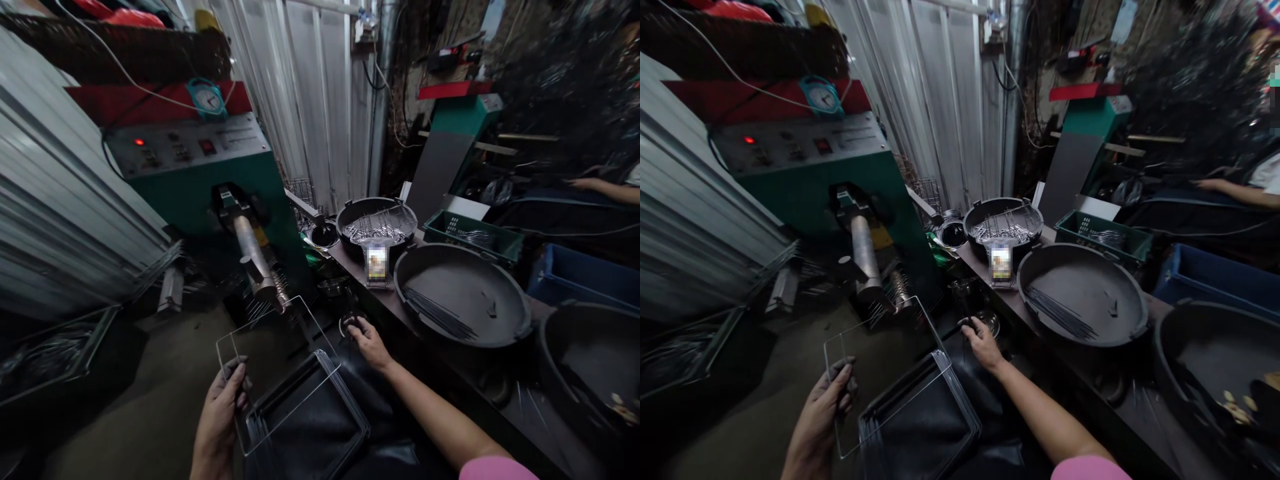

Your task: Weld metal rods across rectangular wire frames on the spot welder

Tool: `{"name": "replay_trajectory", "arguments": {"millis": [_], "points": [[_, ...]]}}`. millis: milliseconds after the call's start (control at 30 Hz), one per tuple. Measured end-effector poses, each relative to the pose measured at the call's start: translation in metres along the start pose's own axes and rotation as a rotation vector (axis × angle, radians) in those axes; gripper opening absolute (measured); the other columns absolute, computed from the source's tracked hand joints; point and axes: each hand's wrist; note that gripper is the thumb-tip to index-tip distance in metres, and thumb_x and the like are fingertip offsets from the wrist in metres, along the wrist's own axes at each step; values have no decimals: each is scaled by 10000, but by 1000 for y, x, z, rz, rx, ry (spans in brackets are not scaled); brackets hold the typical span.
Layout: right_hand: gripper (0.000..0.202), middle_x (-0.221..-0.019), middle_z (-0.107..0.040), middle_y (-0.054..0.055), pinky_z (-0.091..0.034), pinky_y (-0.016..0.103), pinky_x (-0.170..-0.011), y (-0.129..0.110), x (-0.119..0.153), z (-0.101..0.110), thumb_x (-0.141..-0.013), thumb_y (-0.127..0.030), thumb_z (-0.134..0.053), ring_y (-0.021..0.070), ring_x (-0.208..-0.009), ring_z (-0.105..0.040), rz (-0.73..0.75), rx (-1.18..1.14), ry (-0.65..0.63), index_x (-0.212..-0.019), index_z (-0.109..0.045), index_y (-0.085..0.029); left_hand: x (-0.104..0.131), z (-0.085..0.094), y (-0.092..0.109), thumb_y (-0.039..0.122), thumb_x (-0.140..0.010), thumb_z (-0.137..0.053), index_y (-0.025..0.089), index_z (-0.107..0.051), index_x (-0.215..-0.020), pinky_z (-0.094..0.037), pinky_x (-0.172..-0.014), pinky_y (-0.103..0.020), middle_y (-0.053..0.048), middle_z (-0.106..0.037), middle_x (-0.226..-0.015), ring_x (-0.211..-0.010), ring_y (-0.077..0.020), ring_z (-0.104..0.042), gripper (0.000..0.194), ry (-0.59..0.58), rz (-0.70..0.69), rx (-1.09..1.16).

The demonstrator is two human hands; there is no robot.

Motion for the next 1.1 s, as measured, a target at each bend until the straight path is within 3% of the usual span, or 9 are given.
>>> {"name": "replay_trajectory", "arguments": {"millis": [100, 267, 367, 567, 667, 833, 900, 1100], "points": [[222, -889, -588, 45, -411, 294, -760, 21, 7, 5, -757, -220, -489, 159, -819, -546, 220, 344, -3, -974, -525, -194, 0, -2, 0, 371, -554, -672, 191, -519, -884, -202, -304, -114, 77, -474, -437, -298, -14, -294, 406, -1, 14, -1], [350, -831, -575, 37, -437, 280, -704, 44, 13, 10, -624, -45, -437, 153, -765, -547, 311, 577, -182, -939, -503, -183, 4, -2, 3, 353, -553, -675, 199, -521, -879, -200, -311, -107, 76, -478, -453, -305, -9, -305, 392, -3, 19, 10], [367, -858, -563, 57, -434, 301, -724, 23, 5, 13, -621, -31, -424, 164, -804, -533, 390, 590, -206, -948, -511, -172, 7, 1, 4, 359, -558, -670, 204, -519, -874, -182, -305, -108, 81, -464, -443, -294, -6, -279, 383, -21, 13, 9], [328, -934, -539, 68, -414, 327, -785, -48, -3, 11, -710, -96, -471, 177, -890, -515, 459, 559, -292, -1019, -513, -198, 20, -1, 5, 354, -618, -630, 193, -520, -880, -165, -308, -117, 81, -436, -450, -297, -6, -278, 327, -89, -3, -52], [370, -1012, -514, 77, -399, 338, -820, -69, 6, -2, -731, -192, -537, 191, -950, -496, 452, 545, -425, -1096, -483, -210, 24, -7, 3, 333, -638, -612, 186, -517, -858, -172, -311, -127, 88, -407, -445, -293, -5, -269, 281, -126, -39, -14], [596, -1130, -451, 96, -391, 317, -836, -85, 30, -32, -667, -275, -630, 203, -1001, -474, 405, 606, -838, -1210, -397, -197, 25, -12, 1, 319, -670, -585, 190, -494, -871, -165, -304, -133, 90, -417, -444, -282, -4, -239, 256, -164, -42, 55], [664, -1175, -420, 113, -388, 322, -841, -86, 37, -41, -645, -258, -646, 218, -1021, -463, 387, 670, -948, -1241, -362, -187, 26, -12, 1, 322, -676, -580, 190, -488, -882, -167, -304, -132, 87, -432, -443, -280, -4, -236, 261, -171, -46, 64], [657, -1197, -420, 118, -389, 319, -842, -86, 44, -47, -671, -200, -617, 224, -1023, -474, 345, 773, -1021, -1263, -333, -186, 28, -13, -4, 333, -696, -564, 188, -482, -891, -173, -298, -130, 97, -412, -422, -281, -8, -226, 257, -185, -80, 70]]}}
Point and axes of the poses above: each hand's wrist, its own x-axis away from the middle knuckle, its own z-axis out of the back of the hand, y = z × x
